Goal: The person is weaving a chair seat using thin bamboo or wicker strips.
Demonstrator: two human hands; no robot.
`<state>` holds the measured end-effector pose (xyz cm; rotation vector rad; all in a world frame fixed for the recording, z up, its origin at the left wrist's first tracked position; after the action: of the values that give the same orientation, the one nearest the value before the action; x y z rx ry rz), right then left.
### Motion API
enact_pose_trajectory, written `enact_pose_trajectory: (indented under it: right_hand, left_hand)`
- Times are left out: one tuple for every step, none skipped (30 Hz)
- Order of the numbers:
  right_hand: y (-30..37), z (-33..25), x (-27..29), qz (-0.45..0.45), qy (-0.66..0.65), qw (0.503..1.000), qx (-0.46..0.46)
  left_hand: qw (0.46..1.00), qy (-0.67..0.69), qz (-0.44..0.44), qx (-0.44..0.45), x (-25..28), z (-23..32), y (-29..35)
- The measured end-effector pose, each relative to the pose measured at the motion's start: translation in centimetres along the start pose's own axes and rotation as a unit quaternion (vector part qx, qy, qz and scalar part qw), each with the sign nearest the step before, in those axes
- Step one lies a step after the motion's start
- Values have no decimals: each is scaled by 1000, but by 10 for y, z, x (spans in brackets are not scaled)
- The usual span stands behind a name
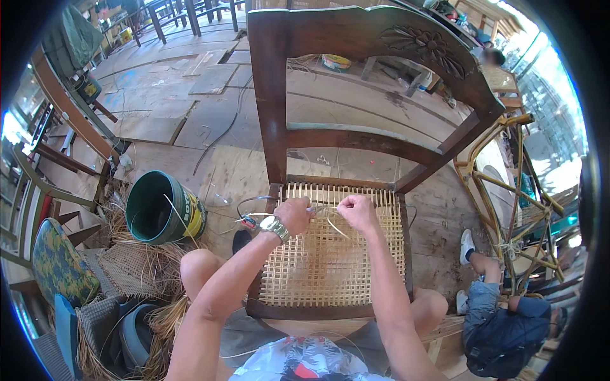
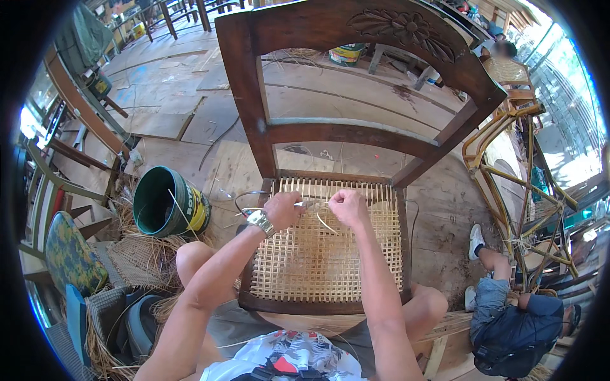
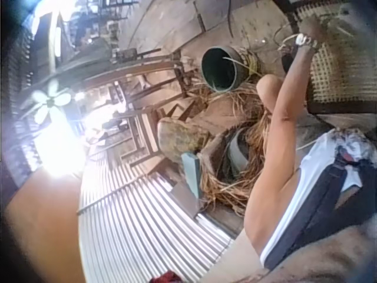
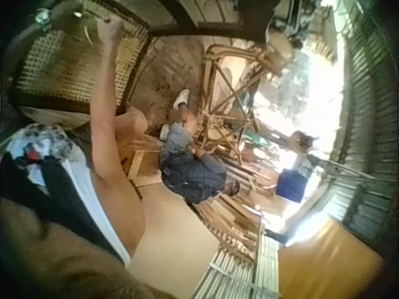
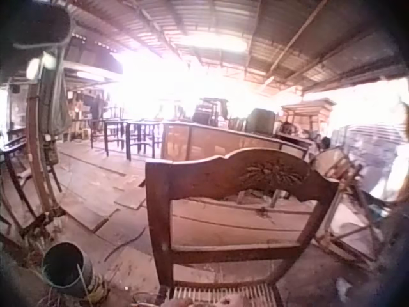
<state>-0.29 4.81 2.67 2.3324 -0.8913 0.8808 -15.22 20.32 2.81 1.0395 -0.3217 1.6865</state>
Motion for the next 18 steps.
enact_pose_trajectory:
  right_hand:
    - [-2,-1,-3,-5,15,1000,12]
    - [-3,-3,-8,-4,15,1000,11]
    - [-6,-7,-13,-11,34,999,25]
    - [-8,-11,-18,-17,53,998,39]
    - [-10,-13,-21,-52,62,997,9]
    - [-8,-28,-27,-57,59,996,16]
    - [1,-45,-24,-55,87,995,-1]
    - [8,-59,-21,-54,115,992,-18]
    - [13,-61,-14,-70,127,989,-31]
    - [12,-59,-15,-68,128,989,-32]
    - [9,-54,-18,-61,135,989,-27]
    - [6,-52,-20,-54,142,988,-21]
    - [5,-51,-21,-53,143,988,-21]
    - [5,-50,-23,-51,155,987,-1]
    - [7,-42,-21,-48,166,985,10]
    - [10,-44,-19,-48,168,985,7]
    - [14,-54,-19,-59,170,984,7]
    - [15,-60,-17,-65,177,982,3]
  left_hand:
    - [1000,5,0,-4,1,1,0]
    - [1000,5,-1,-5,1,2,1]
    - [1000,7,0,-2,2,2,2]
    - [1000,9,1,0,3,3,2]
    - [1000,10,2,-1,-3,-5,-6]
    - [999,32,15,-29,-9,-26,-16]
    - [996,56,25,-62,-6,-31,-19]
    - [996,56,27,-59,-1,-34,-25]
    - [996,74,-55,-12,7,-21,-31]
    - [986,88,-136,38,12,-14,-33]
    - [993,29,-116,18,12,-11,-33]
    - [993,30,-115,16,9,-13,-33]
    - [997,-31,-71,-9,6,-16,-31]
    - [995,-92,-27,-33,5,-20,-30]
    - [990,-121,-75,2,33,3,-9]
    - [992,-118,-46,13,44,-9,2]
    - [992,-122,-13,32,64,-33,20]
    - [987,-154,17,41,88,-50,39]
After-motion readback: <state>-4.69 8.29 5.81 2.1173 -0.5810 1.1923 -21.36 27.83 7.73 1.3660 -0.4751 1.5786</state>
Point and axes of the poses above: each hand's wrist, its own y-axis away from the middle knuckle, its own x-axis out of the back of the hand, z = x × y, the point moved 1 cm from there along -y, towards the middle knuckle, and after that the axes turned 2 degrees about -z, right-handed, at the moved point
